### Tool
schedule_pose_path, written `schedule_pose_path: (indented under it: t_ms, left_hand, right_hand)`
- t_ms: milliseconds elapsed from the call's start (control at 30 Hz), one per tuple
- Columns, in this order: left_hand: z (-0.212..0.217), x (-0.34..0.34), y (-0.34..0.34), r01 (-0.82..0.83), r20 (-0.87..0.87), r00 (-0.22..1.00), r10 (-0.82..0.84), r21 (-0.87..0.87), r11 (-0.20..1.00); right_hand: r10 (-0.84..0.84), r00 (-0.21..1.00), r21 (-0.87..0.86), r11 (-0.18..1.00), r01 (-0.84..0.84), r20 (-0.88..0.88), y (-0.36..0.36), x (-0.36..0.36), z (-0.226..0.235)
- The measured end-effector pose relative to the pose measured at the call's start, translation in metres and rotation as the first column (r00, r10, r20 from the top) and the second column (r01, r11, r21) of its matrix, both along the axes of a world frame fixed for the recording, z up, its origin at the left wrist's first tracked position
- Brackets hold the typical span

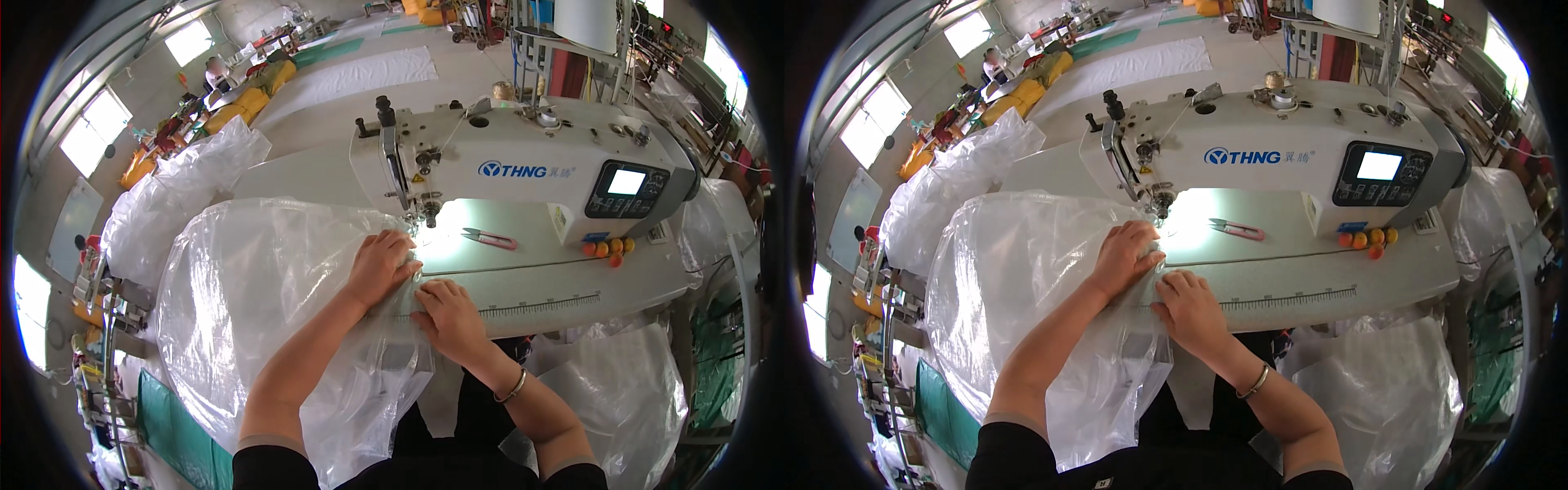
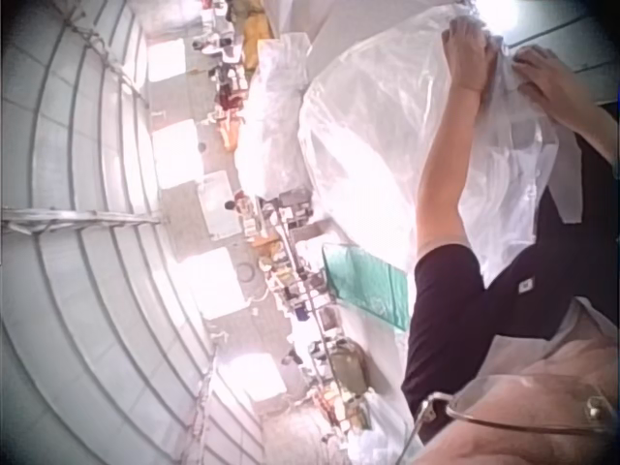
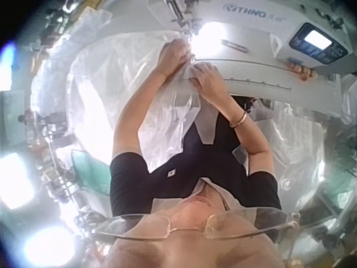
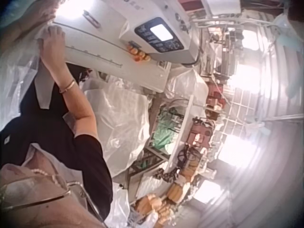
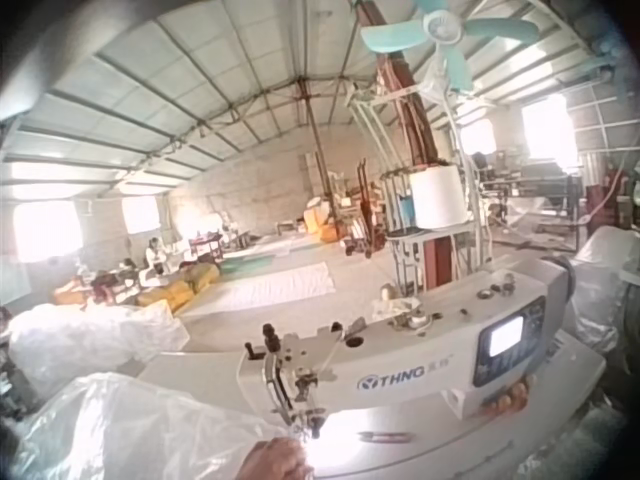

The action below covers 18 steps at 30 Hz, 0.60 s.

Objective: The person aligns and sews a large white plastic sheet using an industrial sewing machine. They guide the material under the needle, adjust the fabric edges, and operate the machine to stitch the plastic. The person also uses a utility knife to trim the material during the process.

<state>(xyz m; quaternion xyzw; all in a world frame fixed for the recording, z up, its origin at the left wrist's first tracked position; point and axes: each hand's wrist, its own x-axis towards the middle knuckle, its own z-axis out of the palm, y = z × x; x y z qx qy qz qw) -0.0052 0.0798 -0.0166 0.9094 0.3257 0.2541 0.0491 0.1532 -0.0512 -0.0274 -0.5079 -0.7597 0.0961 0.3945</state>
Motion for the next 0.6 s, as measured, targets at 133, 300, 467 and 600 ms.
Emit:
schedule_pose_path:
  t_ms: [133, 300, 467, 600]
  left_hand:
    - [-0.001, 0.002, 0.002, -0.025, 0.059, 0.998, 0.027, -0.028, 0.999]
    - [-0.005, 0.018, 0.011, -0.187, 0.149, 0.963, 0.225, -0.233, 0.954]
    - [-0.015, 0.043, 0.010, -0.415, 0.192, 0.875, 0.443, -0.171, 0.894]
    - [-0.023, 0.044, 0.015, -0.500, 0.091, 0.845, 0.527, -0.212, 0.839]
  right_hand:
    - [-0.002, 1.000, 0.007, 1.000, 0.002, -0.031, 0.000, 0.001, 0.001]
    - [-0.038, 0.966, -0.029, 0.999, 0.031, -0.257, 0.009, 0.004, 0.000]
    - [-0.053, 0.962, 0.004, 0.998, 0.056, -0.269, 0.011, 0.003, -0.002]
    - [-0.051, 0.972, 0.066, 0.996, 0.068, -0.231, 0.008, 0.001, -0.003]
